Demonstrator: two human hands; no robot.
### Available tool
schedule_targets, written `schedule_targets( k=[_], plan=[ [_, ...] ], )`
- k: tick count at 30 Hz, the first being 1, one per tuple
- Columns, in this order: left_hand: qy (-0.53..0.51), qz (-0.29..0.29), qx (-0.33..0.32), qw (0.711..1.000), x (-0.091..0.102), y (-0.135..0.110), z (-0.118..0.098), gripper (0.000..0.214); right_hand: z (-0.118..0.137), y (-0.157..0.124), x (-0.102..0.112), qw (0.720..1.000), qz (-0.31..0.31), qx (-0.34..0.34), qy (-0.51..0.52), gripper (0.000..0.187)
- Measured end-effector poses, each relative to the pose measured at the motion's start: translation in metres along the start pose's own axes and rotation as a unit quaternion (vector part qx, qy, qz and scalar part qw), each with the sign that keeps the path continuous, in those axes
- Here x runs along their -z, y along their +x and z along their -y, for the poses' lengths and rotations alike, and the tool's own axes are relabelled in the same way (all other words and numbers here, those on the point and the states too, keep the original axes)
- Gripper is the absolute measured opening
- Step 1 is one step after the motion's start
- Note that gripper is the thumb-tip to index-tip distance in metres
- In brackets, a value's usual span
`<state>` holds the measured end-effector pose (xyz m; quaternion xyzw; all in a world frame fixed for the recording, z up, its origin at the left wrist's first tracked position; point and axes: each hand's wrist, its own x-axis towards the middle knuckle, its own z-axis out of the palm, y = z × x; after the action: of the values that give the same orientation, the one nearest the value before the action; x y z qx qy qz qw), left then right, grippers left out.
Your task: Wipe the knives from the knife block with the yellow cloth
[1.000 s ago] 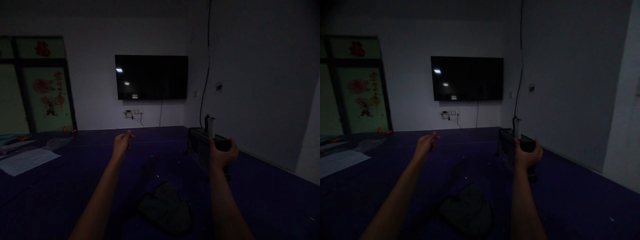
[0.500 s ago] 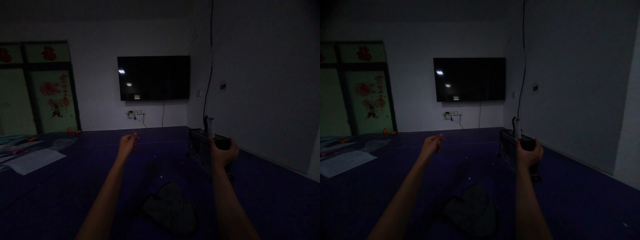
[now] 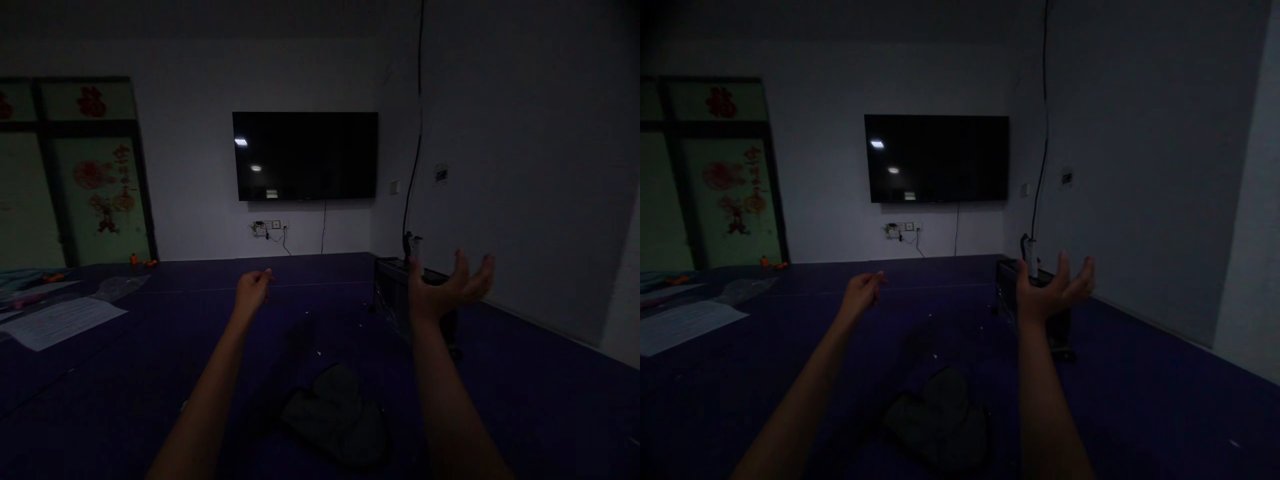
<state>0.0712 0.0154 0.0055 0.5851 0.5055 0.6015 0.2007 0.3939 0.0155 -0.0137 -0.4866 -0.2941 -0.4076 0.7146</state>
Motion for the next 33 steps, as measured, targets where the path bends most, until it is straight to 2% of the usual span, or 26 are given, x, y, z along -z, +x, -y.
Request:
schedule_targets(
  k=[2,3,4,5,6,7,8,10,11,13,15,18,20,21,23,26,29,30,33],
  plan=[
    [0.003,-0.006,-0.004,1.000,0.002,0.000,-0.002,0.033,0.023,0.011,0.000,0.998,0.012,-0.006,0.055,0.047],
    [0.003,-0.008,-0.006,1.000,0.004,0.000,-0.003,0.033,0.034,0.015,-0.002,0.995,0.056,-0.017,0.085,0.039],
    [0.003,-0.011,-0.008,1.000,0.006,0.000,-0.005,0.033,0.043,0.016,-0.004,0.985,0.130,-0.032,0.110,0.038],
    [0.003,-0.014,-0.010,1.000,0.007,0.000,-0.007,0.033,0.051,0.015,-0.007,0.961,0.244,-0.041,0.123,0.039],
    [0.002,-0.016,-0.011,1.000,0.009,-0.001,-0.009,0.033,0.058,0.010,-0.010,0.912,0.388,-0.037,0.126,0.039],
    [0.000,-0.019,-0.012,1.000,0.011,-0.001,-0.012,0.033,0.063,0.003,-0.013,0.823,0.554,-0.012,0.127,0.039],
    [-0.001,-0.021,-0.014,1.000,0.013,-0.002,-0.014,0.033,0.068,-0.007,-0.015,0.768,0.627,0.004,0.132,0.033],
    [-0.006,-0.023,-0.018,1.000,0.016,-0.003,-0.018,0.034,0.075,-0.032,-0.017,0.672,0.729,0.025,0.130,0.021],
    [-0.010,-0.023,-0.019,0.999,0.018,-0.004,-0.020,0.035,0.078,-0.046,-0.016,0.616,0.778,0.033,0.121,0.022],
    [-0.020,-0.025,-0.023,0.999,0.021,-0.004,-0.022,0.035,0.082,-0.073,-0.012,0.508,0.856,0.045,0.088,0.031],
    [-0.026,-0.030,-0.027,0.999,0.025,-0.005,-0.023,0.035,0.086,-0.093,-0.008,0.422,0.903,0.051,0.053,0.034],
    [-0.029,-0.039,-0.032,0.998,0.029,-0.005,-0.024,0.033,0.092,-0.107,-0.002,0.333,0.941,0.053,0.017,0.032],
    [-0.032,-0.043,-0.032,0.998,0.030,-0.005,-0.025,0.032,0.095,-0.109,-0.001,0.303,0.951,0.056,0.010,0.029],
    [-0.034,-0.044,-0.031,0.998,0.031,-0.006,-0.026,0.031,0.096,-0.107,-0.002,0.298,0.953,0.058,0.013,0.027],
    [-0.038,-0.048,-0.030,0.998,0.032,-0.006,-0.027,0.031,0.096,-0.098,-0.003,0.308,0.949,0.058,0.033,0.025],
    [-0.039,-0.048,-0.024,0.998,0.032,-0.007,-0.029,0.031,0.089,-0.066,-0.006,0.362,0.927,0.050,0.084,0.028],
    [-0.042,-0.045,-0.019,0.998,0.033,-0.007,-0.030,0.032,0.075,-0.015,0.000,0.444,0.884,0.034,0.141,0.033],
    [-0.043,-0.044,-0.020,0.998,0.033,-0.007,-0.030,0.033,0.069,0.003,0.004,0.484,0.859,0.021,0.165,0.034],
    [-0.035,-0.043,-0.031,0.998,0.031,-0.007,-0.030,0.034,0.050,0.051,0.026,0.649,0.705,-0.100,0.267,0.034]
  ],
)
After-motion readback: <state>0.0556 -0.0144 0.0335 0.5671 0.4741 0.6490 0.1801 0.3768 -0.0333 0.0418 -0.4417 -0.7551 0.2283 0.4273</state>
